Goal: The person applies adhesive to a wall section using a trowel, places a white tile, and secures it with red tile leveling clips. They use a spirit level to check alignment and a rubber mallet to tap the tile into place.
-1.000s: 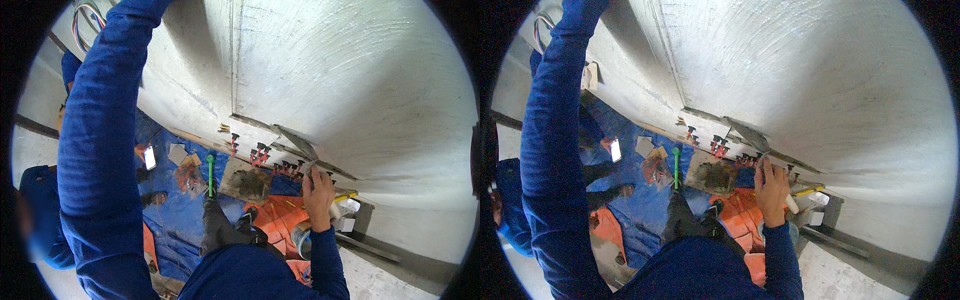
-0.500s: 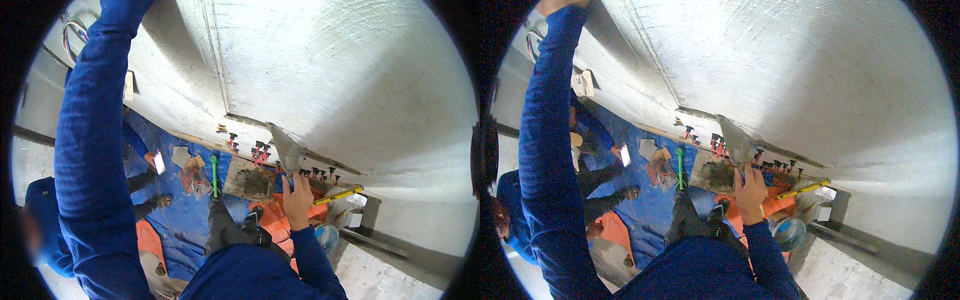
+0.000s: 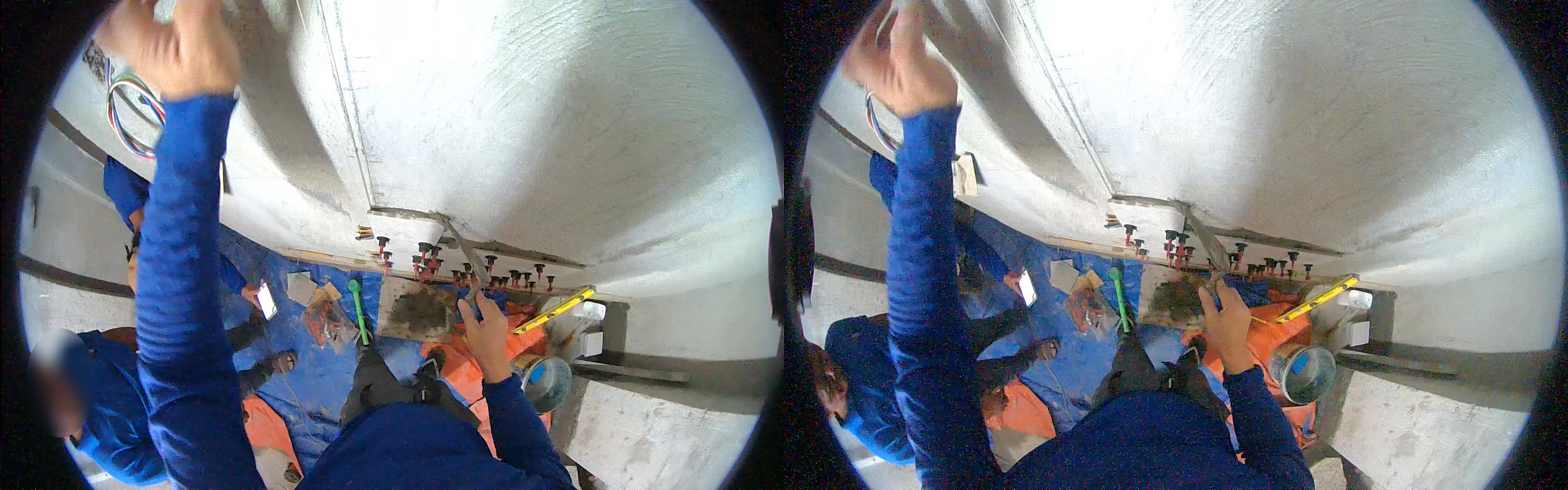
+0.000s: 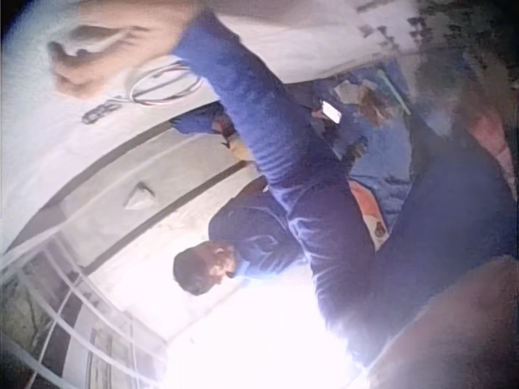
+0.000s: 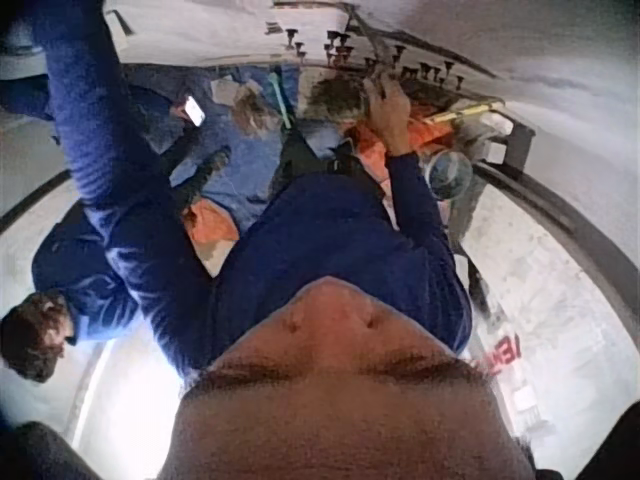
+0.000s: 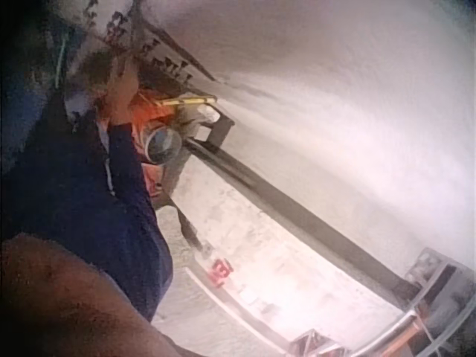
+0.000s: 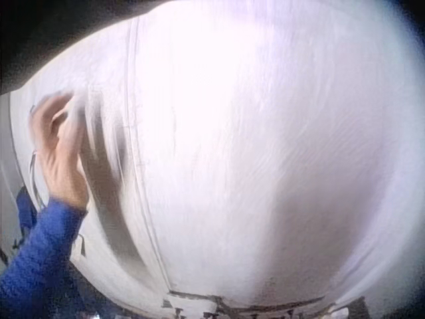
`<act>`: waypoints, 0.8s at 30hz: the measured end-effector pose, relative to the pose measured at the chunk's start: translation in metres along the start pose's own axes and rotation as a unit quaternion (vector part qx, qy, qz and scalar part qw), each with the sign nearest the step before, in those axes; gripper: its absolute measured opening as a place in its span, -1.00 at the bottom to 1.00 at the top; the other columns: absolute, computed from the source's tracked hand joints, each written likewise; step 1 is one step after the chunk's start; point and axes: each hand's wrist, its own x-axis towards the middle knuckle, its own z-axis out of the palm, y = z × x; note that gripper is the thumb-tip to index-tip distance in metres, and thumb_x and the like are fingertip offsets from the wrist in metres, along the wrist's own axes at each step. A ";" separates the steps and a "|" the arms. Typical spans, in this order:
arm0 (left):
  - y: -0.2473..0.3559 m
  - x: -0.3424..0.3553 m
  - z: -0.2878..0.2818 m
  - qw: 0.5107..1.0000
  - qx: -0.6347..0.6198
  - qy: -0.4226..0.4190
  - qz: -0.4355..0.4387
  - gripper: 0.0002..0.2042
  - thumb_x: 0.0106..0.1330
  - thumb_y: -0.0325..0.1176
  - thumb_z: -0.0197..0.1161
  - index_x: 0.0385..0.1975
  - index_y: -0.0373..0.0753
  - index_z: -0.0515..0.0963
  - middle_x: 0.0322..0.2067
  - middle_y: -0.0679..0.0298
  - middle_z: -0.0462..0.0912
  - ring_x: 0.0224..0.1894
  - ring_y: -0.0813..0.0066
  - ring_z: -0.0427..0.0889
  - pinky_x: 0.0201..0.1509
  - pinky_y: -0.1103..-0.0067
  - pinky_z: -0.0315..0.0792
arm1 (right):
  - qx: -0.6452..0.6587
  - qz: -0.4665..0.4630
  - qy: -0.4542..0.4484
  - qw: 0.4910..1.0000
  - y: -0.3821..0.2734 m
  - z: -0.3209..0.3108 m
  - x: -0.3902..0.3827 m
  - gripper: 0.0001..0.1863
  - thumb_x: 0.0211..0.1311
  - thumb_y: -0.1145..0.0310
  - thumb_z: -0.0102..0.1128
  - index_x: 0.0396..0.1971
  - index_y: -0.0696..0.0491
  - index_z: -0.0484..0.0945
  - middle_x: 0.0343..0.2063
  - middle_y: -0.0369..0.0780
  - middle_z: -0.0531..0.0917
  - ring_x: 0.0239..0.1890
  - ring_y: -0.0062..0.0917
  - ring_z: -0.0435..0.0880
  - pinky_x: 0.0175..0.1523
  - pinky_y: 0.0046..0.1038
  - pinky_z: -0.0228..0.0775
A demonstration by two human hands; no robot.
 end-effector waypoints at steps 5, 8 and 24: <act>0.076 -0.108 -0.082 0.974 -0.031 -0.107 -0.198 -0.56 0.43 -0.31 0.17 0.24 -0.39 0.42 0.17 0.04 0.54 0.23 0.13 0.52 0.42 0.21 0.28 | 0.038 0.059 0.018 0.997 -0.028 0.017 -0.016 -0.57 0.38 0.20 0.30 0.00 0.27 0.62 -0.30 -0.02 0.66 -0.30 -0.17 0.68 -0.22 -0.23 0.48; 0.113 -0.200 -0.156 0.895 0.078 -0.310 -0.312 -0.66 0.43 -0.24 0.17 0.02 -0.36 0.64 0.10 0.05 0.57 0.26 0.10 0.45 0.45 0.22 0.18 | 0.068 0.074 0.051 0.994 -0.043 0.035 -0.024 -0.61 0.39 0.29 0.30 -0.02 0.33 0.59 -0.32 -0.01 0.64 -0.29 -0.26 0.66 -0.18 -0.29 0.45; 0.155 -0.415 -0.452 0.326 0.113 -0.686 -0.641 -0.53 0.18 -0.01 0.50 -0.13 -0.30 0.72 -0.09 -0.05 0.71 -0.04 0.08 0.72 0.05 0.31 0.59 | 0.280 0.190 0.128 0.932 -0.090 0.126 -0.049 -0.68 0.50 0.32 0.23 -0.02 0.30 0.54 -0.37 -0.28 0.57 -0.46 -0.66 0.55 -0.35 -0.55 0.41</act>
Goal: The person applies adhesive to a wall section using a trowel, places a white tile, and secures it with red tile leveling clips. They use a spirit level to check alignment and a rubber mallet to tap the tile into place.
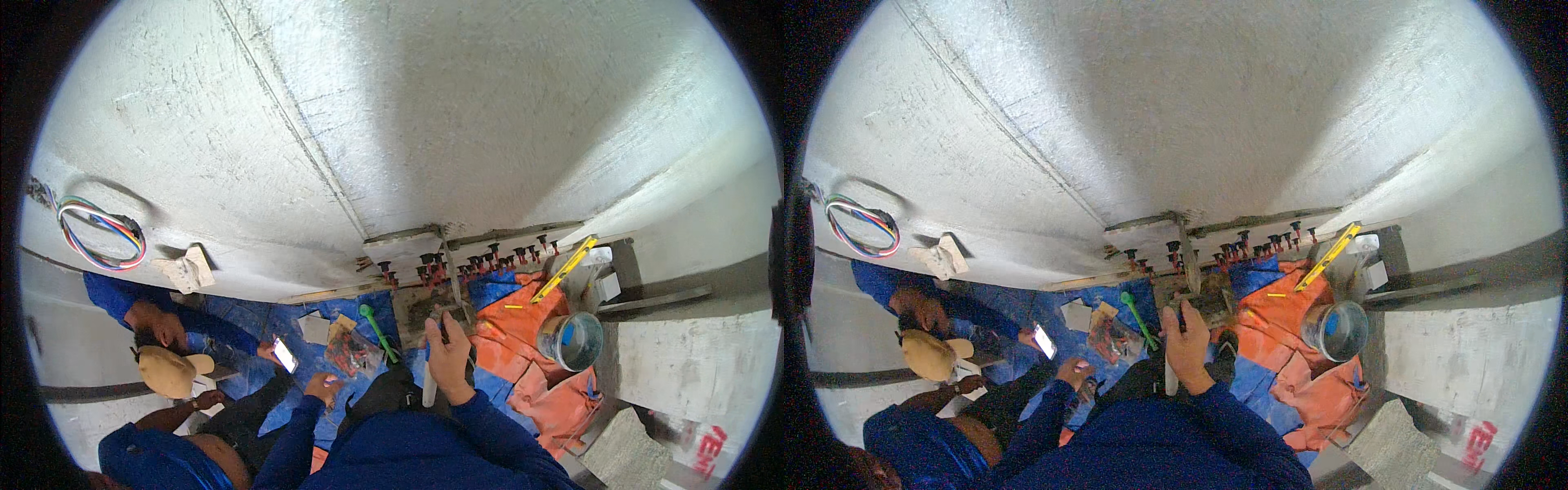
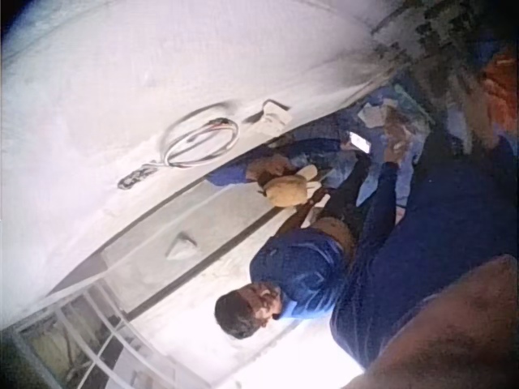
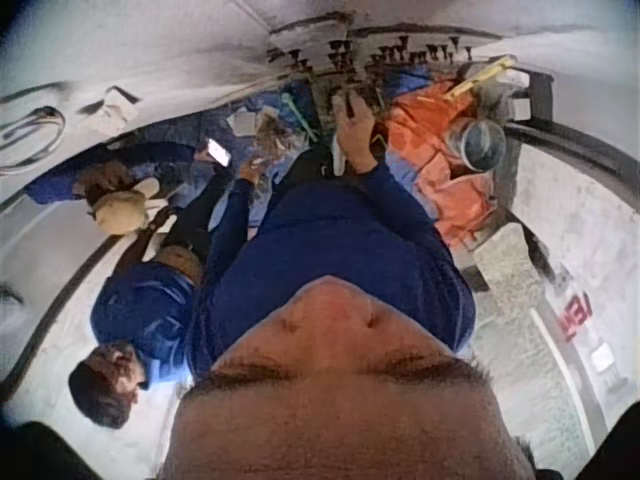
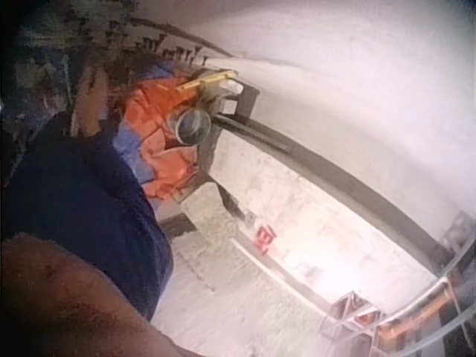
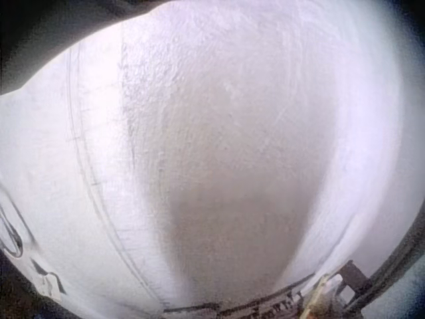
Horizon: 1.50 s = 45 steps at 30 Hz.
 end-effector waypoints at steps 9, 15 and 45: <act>-0.089 0.079 -0.007 1.000 0.015 0.026 0.008 -0.59 0.25 -0.09 0.45 -0.14 -0.36 0.69 -0.19 0.04 0.77 -0.07 0.24 0.74 0.04 0.36 0.56 | -0.166 -0.064 0.013 0.984 -0.025 -0.003 -0.001 -0.67 0.45 0.31 0.31 -0.07 0.30 0.56 -0.41 -0.27 0.59 -0.47 -0.65 0.61 -0.44 -0.55 0.52; -0.069 0.085 -0.008 0.998 0.025 0.012 0.064 -0.38 0.25 0.25 0.32 -0.06 -0.27 0.70 -0.07 -0.05 0.74 0.04 -0.02 0.69 0.13 0.24 0.54 | -0.127 0.019 -0.018 0.992 -0.073 0.010 -0.002 -0.72 0.44 0.30 0.30 -0.19 0.26 0.55 -0.54 -0.24 0.62 -0.59 -0.61 0.65 -0.51 -0.53 0.52; -0.109 0.015 0.089 0.976 -0.067 0.098 -0.183 -0.43 0.12 0.18 0.39 -0.07 -0.21 0.71 -0.18 0.01 0.78 0.00 -0.01 0.71 0.12 0.20 0.54 | -0.409 -0.454 -0.166 0.774 -0.026 -0.050 0.120 -0.63 0.21 0.27 0.43 -0.04 0.13 0.64 -0.13 -0.11 0.69 -0.32 -0.22 0.74 -0.26 -0.27 0.61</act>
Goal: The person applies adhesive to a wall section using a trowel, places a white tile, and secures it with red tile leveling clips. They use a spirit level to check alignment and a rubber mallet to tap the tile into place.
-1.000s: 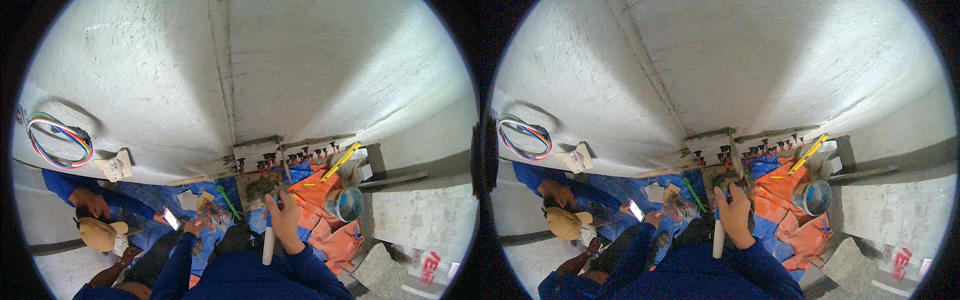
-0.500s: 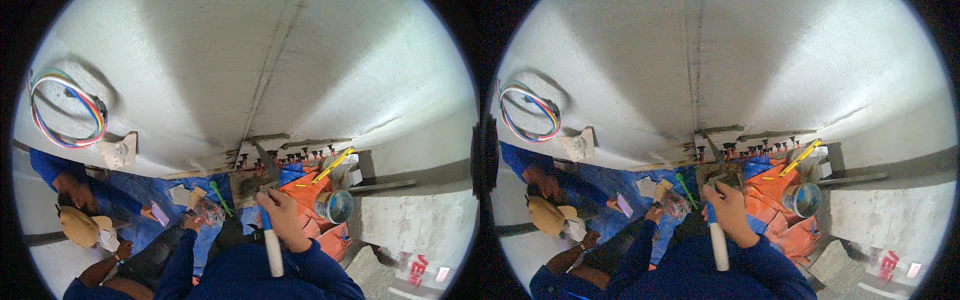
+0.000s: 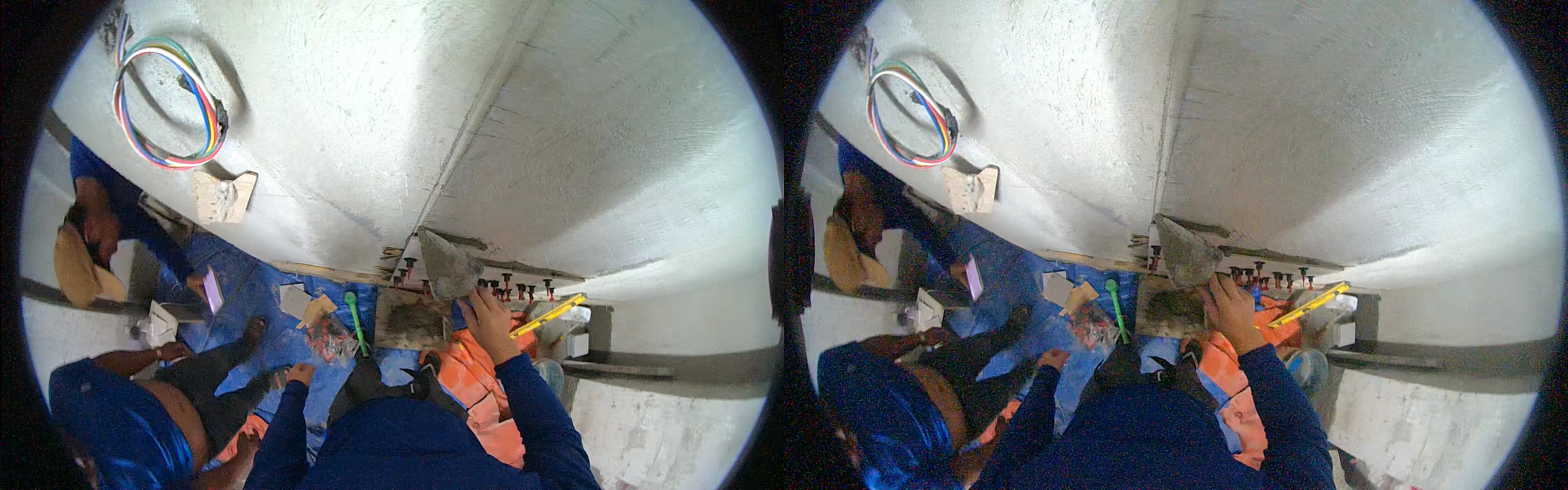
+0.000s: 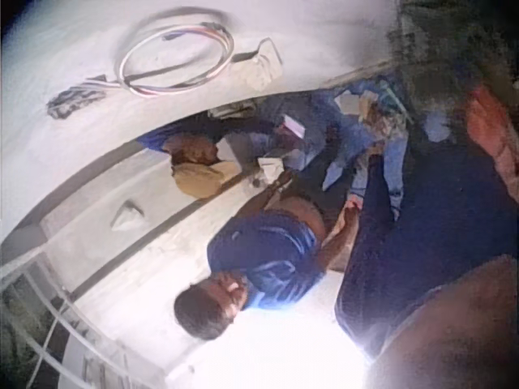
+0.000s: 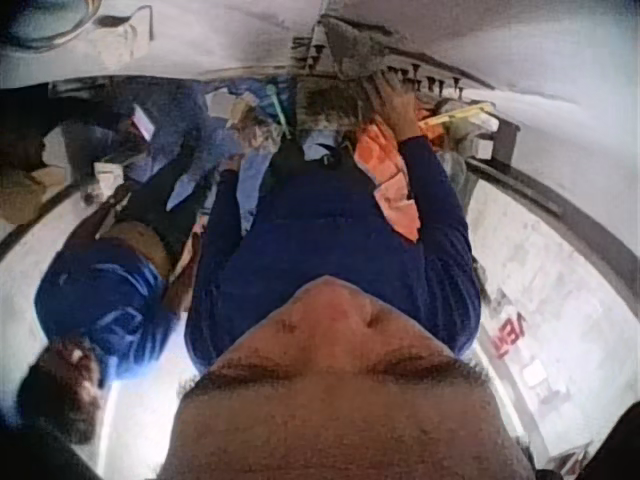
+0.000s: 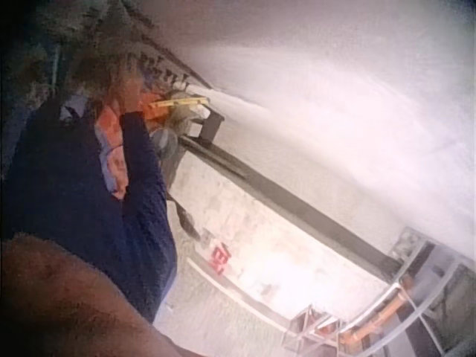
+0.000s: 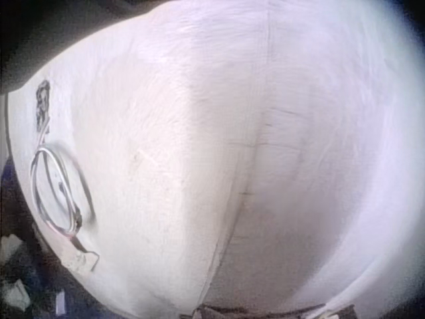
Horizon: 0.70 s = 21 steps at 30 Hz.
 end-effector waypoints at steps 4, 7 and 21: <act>0.009 -0.044 0.020 0.999 -0.039 0.027 0.009 -0.44 0.13 0.17 0.40 -0.11 -0.23 0.71 -0.19 0.03 0.78 -0.07 0.03 0.74 0.06 0.23 0.56 | -0.009 -0.019 0.014 1.000 0.025 0.037 -0.004 -0.64 0.23 0.22 0.40 -0.06 0.11 0.63 -0.12 -0.13 0.69 -0.29 -0.22 0.74 -0.23 -0.28 0.61; 0.011 -0.070 0.035 0.997 -0.066 0.026 -0.002 -0.45 0.12 0.17 0.41 -0.14 -0.24 0.72 -0.20 0.04 0.79 -0.10 0.06 0.75 0.03 0.24 0.57 | 0.009 0.000 0.001 1.000 0.029 0.038 -0.006 -0.65 0.24 0.23 0.39 -0.07 0.10 0.62 -0.13 -0.13 0.69 -0.29 -0.22 0.74 -0.22 -0.28 0.62; -0.014 -0.074 0.068 0.998 -0.015 0.040 0.051 -0.50 0.18 0.14 0.39 -0.14 -0.20 0.75 -0.25 0.09 0.80 -0.18 0.17 0.77 0.03 0.29 0.60 | -0.005 0.030 -0.054 0.998 0.026 -0.048 0.014 -0.71 0.29 0.26 0.33 -0.05 0.05 0.65 -0.27 -0.17 0.65 -0.30 -0.19 0.70 -0.24 -0.25 0.57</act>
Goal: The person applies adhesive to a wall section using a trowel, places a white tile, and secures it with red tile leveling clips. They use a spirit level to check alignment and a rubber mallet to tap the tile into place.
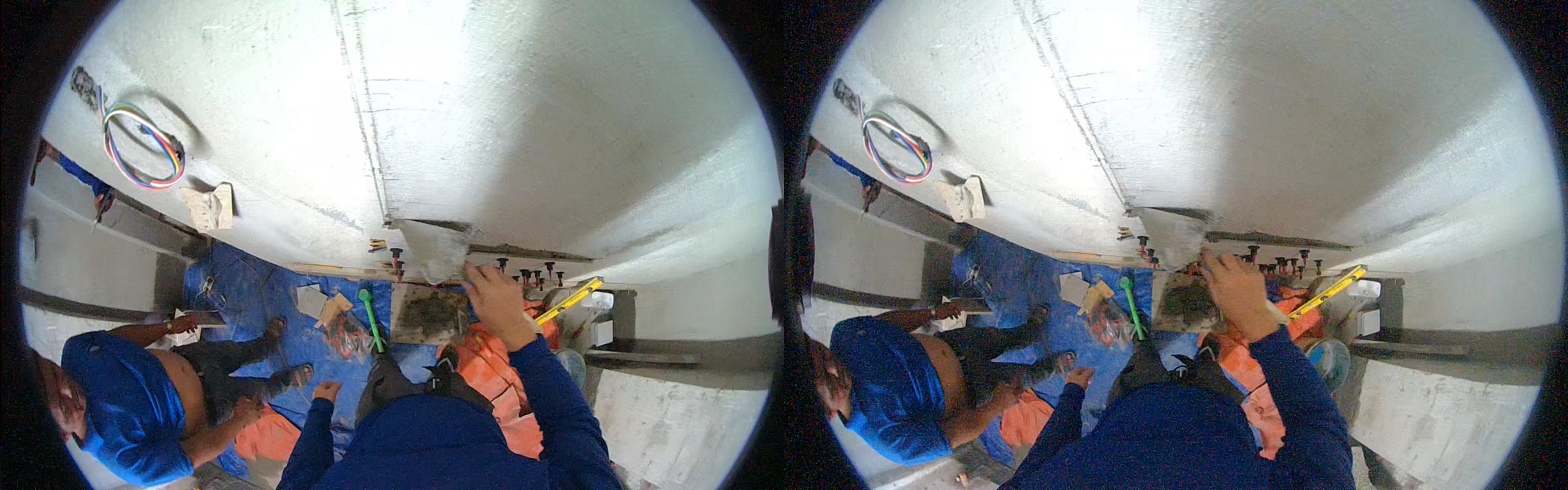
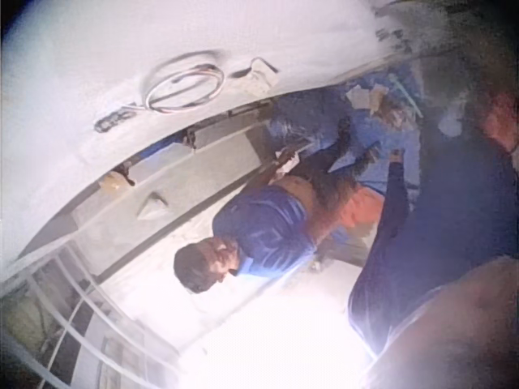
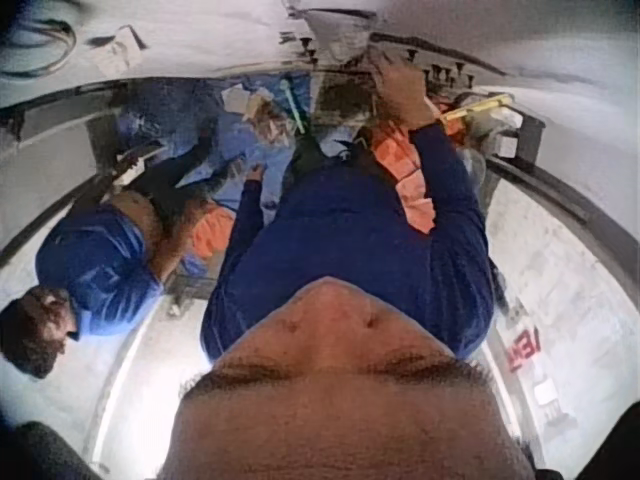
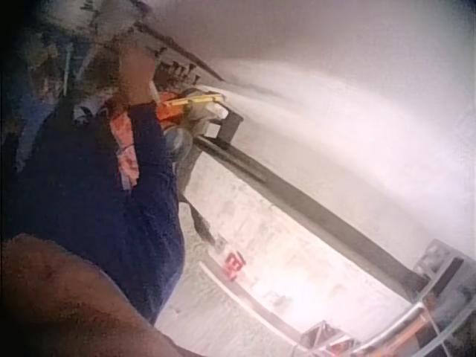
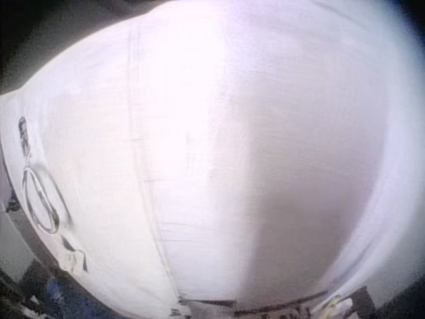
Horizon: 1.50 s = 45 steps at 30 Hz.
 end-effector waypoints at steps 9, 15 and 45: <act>0.008 0.019 -0.019 0.996 -0.081 -0.014 -0.016 -0.57 0.31 0.12 0.33 -0.18 -0.17 0.74 -0.37 0.16 0.79 -0.40 0.26 0.76 -0.24 0.26 0.64 | 0.004 0.145 0.001 0.989 0.055 -0.041 -0.088 -0.63 0.27 0.27 0.37 -0.01 0.16 0.62 -0.21 -0.03 0.67 -0.24 -0.08 0.70 -0.20 -0.17 0.56; 0.003 0.017 -0.049 0.998 0.035 0.019 0.054 -0.57 0.26 0.03 0.43 -0.13 -0.24 0.71 -0.28 0.16 0.78 -0.30 0.33 0.76 -0.25 0.41 0.60 | 0.418 0.368 -0.034 0.830 0.004 0.022 -0.123 -0.64 0.49 0.13 0.13 -0.17 0.19 0.59 -0.56 -0.12 0.60 -0.54 -0.33 0.66 -0.42 -0.27 0.50; 0.033 0.026 -0.090 0.997 -0.020 -0.072 -0.032 -0.57 0.31 0.01 0.40 -0.12 -0.27 0.66 -0.26 0.22 0.75 -0.29 0.37 0.73 -0.32 0.45 0.55 | 0.857 0.410 -0.124 0.286 0.028 0.026 -0.078 -0.52 0.62 0.10 -0.03 0.18 0.23 0.49 -0.43 -0.32 0.57 -0.56 -0.66 0.51 -0.56 -0.64 0.36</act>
